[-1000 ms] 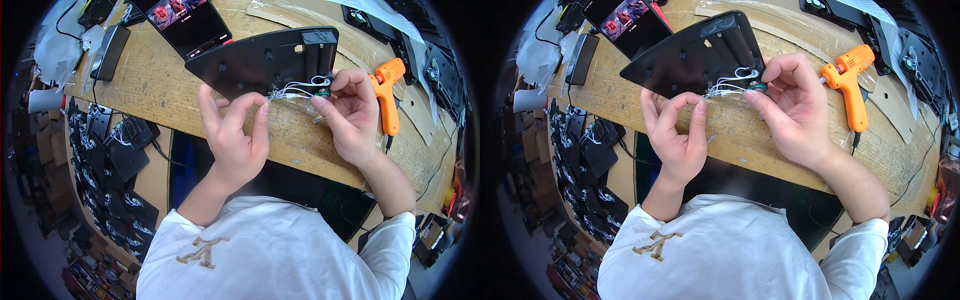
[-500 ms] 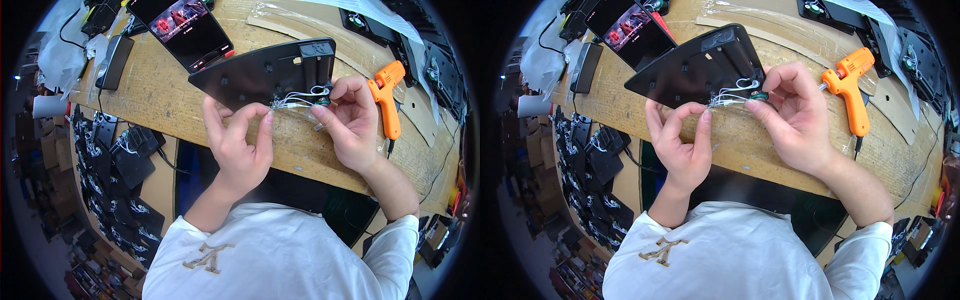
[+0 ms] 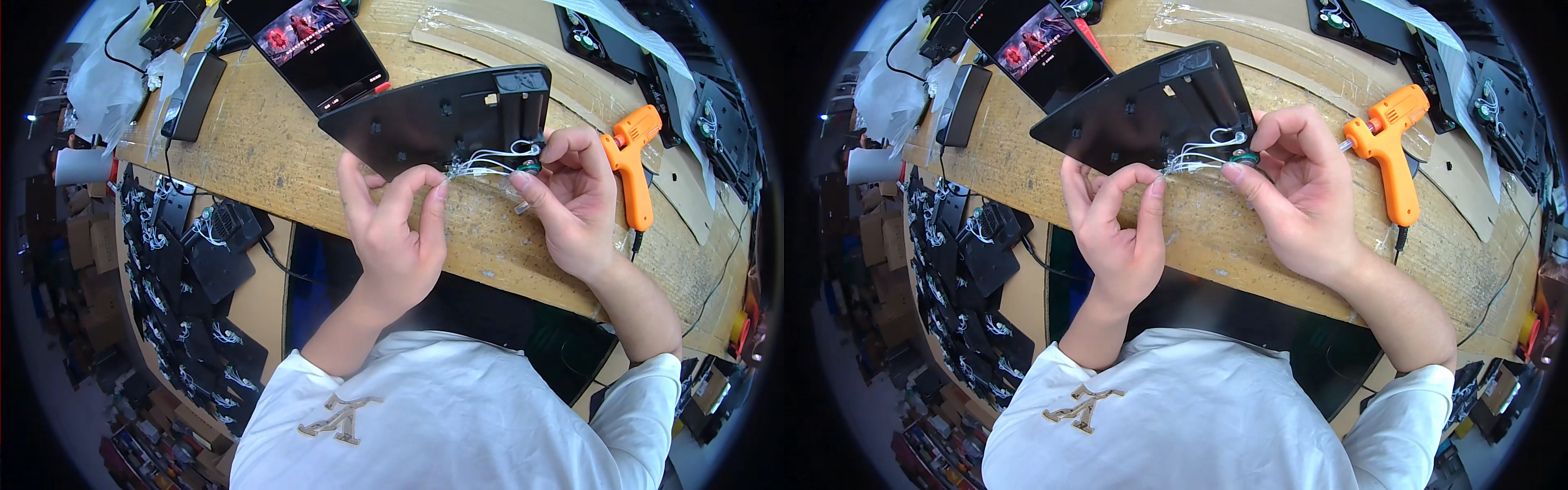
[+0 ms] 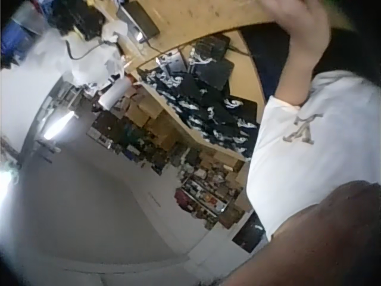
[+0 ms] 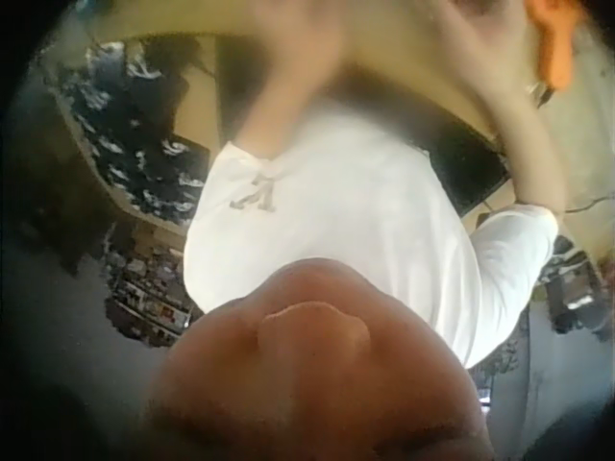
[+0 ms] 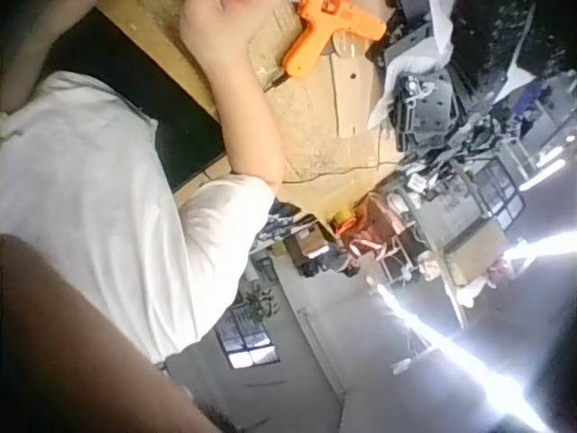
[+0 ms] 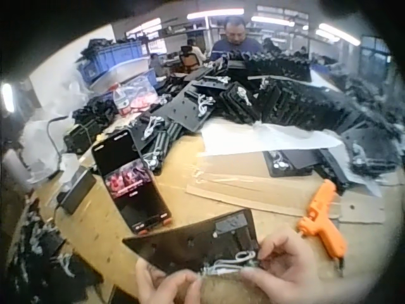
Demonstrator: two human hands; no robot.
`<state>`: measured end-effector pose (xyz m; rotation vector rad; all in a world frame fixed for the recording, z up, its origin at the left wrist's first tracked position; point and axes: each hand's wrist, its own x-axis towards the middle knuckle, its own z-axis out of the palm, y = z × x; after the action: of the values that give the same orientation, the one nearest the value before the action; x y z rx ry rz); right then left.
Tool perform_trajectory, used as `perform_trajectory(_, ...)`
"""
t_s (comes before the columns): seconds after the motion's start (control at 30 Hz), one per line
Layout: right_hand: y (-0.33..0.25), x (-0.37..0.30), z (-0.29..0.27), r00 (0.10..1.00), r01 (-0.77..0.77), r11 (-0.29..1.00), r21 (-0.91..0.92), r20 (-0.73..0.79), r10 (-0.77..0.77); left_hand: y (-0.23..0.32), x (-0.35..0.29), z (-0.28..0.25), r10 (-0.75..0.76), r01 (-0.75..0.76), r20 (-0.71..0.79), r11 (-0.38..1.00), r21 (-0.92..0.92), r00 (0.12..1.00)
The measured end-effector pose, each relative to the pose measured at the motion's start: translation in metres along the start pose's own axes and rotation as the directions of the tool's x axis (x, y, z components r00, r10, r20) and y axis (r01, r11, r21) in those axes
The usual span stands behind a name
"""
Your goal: The person uses a hot glue gun to secure wires and components onto the back of black plastic casings. They repeatedly pick up the casing, apply glue to specific points, and press the wires down to ensure they are fixed in place. The person handles multiple similar units on the workbench, moving them aside after gluing.
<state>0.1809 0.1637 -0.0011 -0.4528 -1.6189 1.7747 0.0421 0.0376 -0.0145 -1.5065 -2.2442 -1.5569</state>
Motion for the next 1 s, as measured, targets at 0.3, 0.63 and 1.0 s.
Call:
perform_trajectory(0.3, -0.0024, 0.0015, 0.0038, 1.0, -0.02, 1.0, 0.011, -0.016, 0.02, -0.0026, -0.0034, -0.002, -0.02, 0.02, -0.015, 1.0, 0.014, 1.0)
perform_trajectory(0.63, -0.0053, -0.0005, 0.0034, 0.999, -0.032, 0.999, -0.021, -0.006, 0.032, -0.0003, -0.0008, -0.0021, -0.008, 0.008, -0.013, 1.0, 0.027, 1.0)
perform_trajectory(1.0, -0.004, 0.0005, 0.0029, 0.998, -0.057, 0.998, -0.004, -0.031, 0.057, -0.0005, -0.002, -0.0004, 0.023, -0.023, -0.007, 0.995, 0.102, 1.0)
